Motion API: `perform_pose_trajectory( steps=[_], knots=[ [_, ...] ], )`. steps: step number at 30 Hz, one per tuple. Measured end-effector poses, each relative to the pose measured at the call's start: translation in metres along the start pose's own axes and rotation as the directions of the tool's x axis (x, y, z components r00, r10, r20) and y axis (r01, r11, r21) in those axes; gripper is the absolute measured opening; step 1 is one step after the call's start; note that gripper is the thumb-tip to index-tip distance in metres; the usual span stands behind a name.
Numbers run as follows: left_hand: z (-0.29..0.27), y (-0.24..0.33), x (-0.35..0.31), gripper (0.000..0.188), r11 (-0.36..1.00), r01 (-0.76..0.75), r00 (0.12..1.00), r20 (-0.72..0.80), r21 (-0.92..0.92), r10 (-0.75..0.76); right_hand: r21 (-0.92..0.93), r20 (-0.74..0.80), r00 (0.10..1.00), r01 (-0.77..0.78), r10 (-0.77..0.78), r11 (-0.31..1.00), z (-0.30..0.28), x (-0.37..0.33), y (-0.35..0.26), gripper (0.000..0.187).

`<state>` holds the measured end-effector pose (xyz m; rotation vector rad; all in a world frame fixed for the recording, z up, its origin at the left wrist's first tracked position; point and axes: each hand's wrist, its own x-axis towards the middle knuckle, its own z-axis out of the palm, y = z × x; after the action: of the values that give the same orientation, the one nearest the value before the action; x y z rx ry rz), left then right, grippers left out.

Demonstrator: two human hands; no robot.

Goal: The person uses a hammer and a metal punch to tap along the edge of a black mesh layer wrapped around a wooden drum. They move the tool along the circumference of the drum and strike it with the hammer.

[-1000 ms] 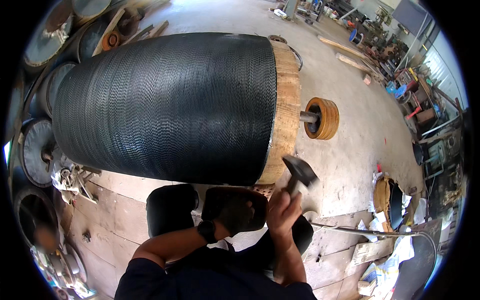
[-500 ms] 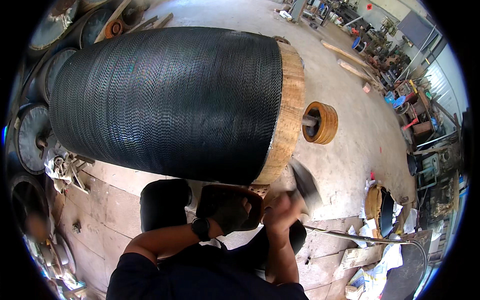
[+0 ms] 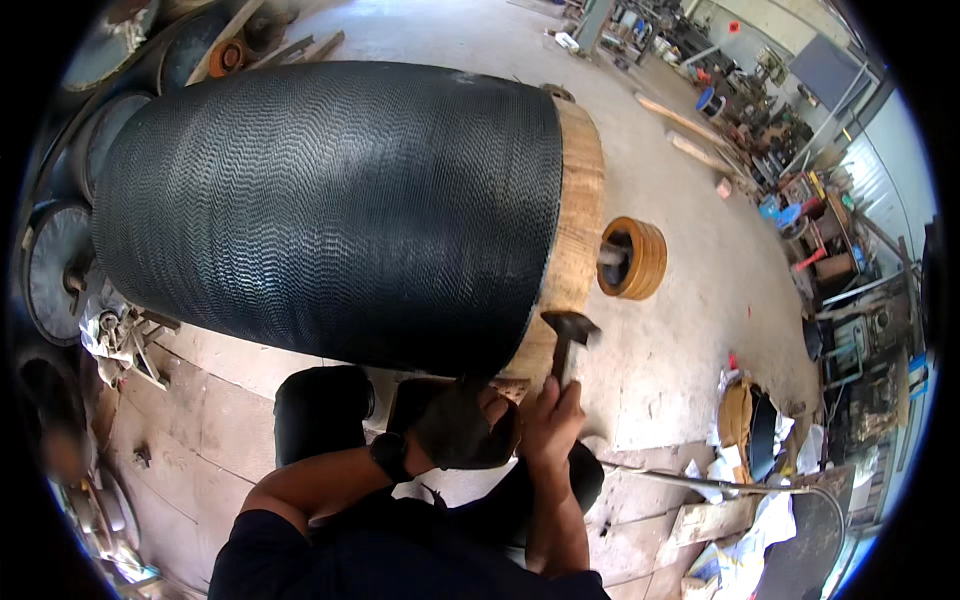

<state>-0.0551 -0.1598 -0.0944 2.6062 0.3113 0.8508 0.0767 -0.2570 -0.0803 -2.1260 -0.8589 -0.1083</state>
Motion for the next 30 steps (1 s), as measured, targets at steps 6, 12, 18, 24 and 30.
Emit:
perform_pose_trajectory(
  steps=[6, 12, 18, 24, 30],
  knots=[
    [-0.03, -0.014, 0.035, 0.047, 0.996, -0.075, 0.974, -0.213, 0.042, 0.082, 0.311, -0.28, 0.932, 0.316, -0.231, 0.896, -0.005, -0.001, -0.006, 0.024],
    [-0.066, -0.054, 0.093, 0.042, 0.908, -0.12, 0.862, -0.412, 0.401, 0.295, 0.055, -0.065, 0.997, 0.04, -0.037, 0.998, 0.004, -0.006, 0.006, 0.025],
    [-0.069, -0.087, 0.116, 0.038, 0.868, -0.15, 0.835, -0.409, 0.474, 0.368, 0.254, -0.226, 0.96, 0.22, -0.164, 0.942, -0.001, 0.005, -0.004, 0.027],
    [-0.07, -0.086, 0.118, 0.037, 0.88, -0.142, 0.834, -0.425, 0.453, 0.353, 0.29, -0.034, 0.995, -0.081, 0.095, 0.954, -0.009, -0.008, -0.012, 0.028],
    [-0.072, -0.089, 0.121, 0.039, 0.88, -0.129, 0.821, -0.448, 0.456, 0.353, -0.208, 0.067, 0.996, -0.046, 0.061, 0.977, 0.015, 0.009, 0.005, 0.029]
  ],
)
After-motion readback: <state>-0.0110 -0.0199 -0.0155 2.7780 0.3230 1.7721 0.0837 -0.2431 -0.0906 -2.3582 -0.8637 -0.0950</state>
